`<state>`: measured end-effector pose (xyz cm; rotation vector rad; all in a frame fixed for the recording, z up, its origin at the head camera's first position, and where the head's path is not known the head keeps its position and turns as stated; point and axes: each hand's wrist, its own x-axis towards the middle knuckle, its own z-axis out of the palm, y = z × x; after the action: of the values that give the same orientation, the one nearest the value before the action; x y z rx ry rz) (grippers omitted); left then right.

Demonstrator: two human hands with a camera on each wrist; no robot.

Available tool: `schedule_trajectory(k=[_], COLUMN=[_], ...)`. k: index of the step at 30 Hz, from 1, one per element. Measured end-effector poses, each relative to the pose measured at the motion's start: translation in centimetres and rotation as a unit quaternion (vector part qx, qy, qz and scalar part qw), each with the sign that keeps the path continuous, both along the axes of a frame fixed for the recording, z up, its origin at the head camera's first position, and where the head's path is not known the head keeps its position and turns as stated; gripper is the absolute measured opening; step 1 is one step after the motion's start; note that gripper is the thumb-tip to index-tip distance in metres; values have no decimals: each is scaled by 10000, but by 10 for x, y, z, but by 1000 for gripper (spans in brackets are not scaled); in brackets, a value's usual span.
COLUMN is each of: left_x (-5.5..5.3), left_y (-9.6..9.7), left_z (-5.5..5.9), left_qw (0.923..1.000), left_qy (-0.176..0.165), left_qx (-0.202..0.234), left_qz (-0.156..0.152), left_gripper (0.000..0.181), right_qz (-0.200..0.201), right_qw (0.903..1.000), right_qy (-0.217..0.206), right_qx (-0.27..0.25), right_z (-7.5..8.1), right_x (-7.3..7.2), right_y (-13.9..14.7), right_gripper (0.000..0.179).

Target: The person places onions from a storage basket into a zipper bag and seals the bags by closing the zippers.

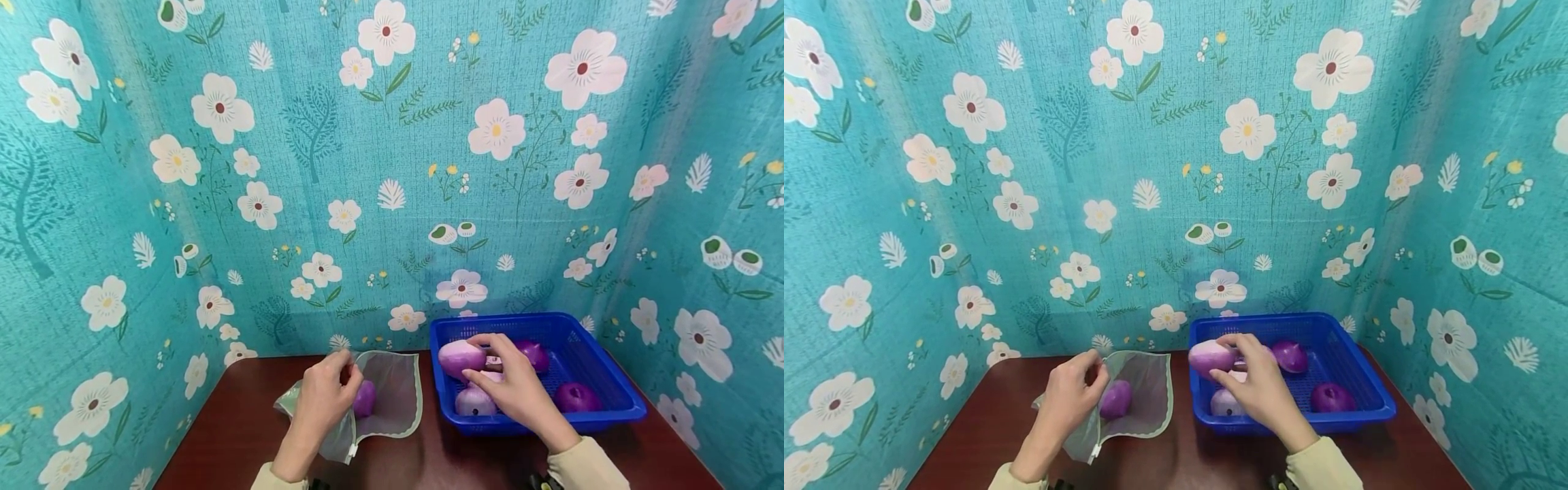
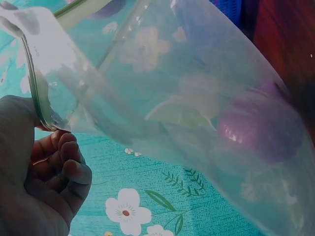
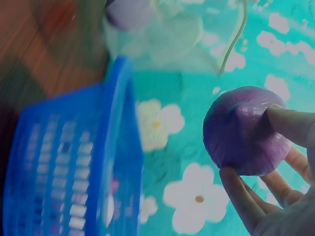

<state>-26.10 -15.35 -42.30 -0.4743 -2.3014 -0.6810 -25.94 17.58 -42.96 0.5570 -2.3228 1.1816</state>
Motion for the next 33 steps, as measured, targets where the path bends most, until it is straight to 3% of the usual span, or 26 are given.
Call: schedule_trajectory(k=[8, 17, 23, 33], left_x=[1, 1, 2, 4], left_y=[1, 0, 1, 2], left_z=[0, 0, 0, 2], left_qw=[10000, 10000, 10000, 10000], left_qy=[-39, 51, 48, -48], left_qx=[20, 1, 28, 29], left_qz=[10, 37, 36, 78], left_gripper=[32, 32, 33, 30], right_qz=[737, 1426, 1665, 1714], right_qw=[9969, 9893, 9855, 9844], right_qy=[222, -238, -256, -409], right_qx=[-183, -204, -217, 24], right_z=[2, -12, -18, -33], right_x=[14, 19, 20, 15], right_y=[-33, -60, -79, -95], right_gripper=[44, 42, 43, 42])
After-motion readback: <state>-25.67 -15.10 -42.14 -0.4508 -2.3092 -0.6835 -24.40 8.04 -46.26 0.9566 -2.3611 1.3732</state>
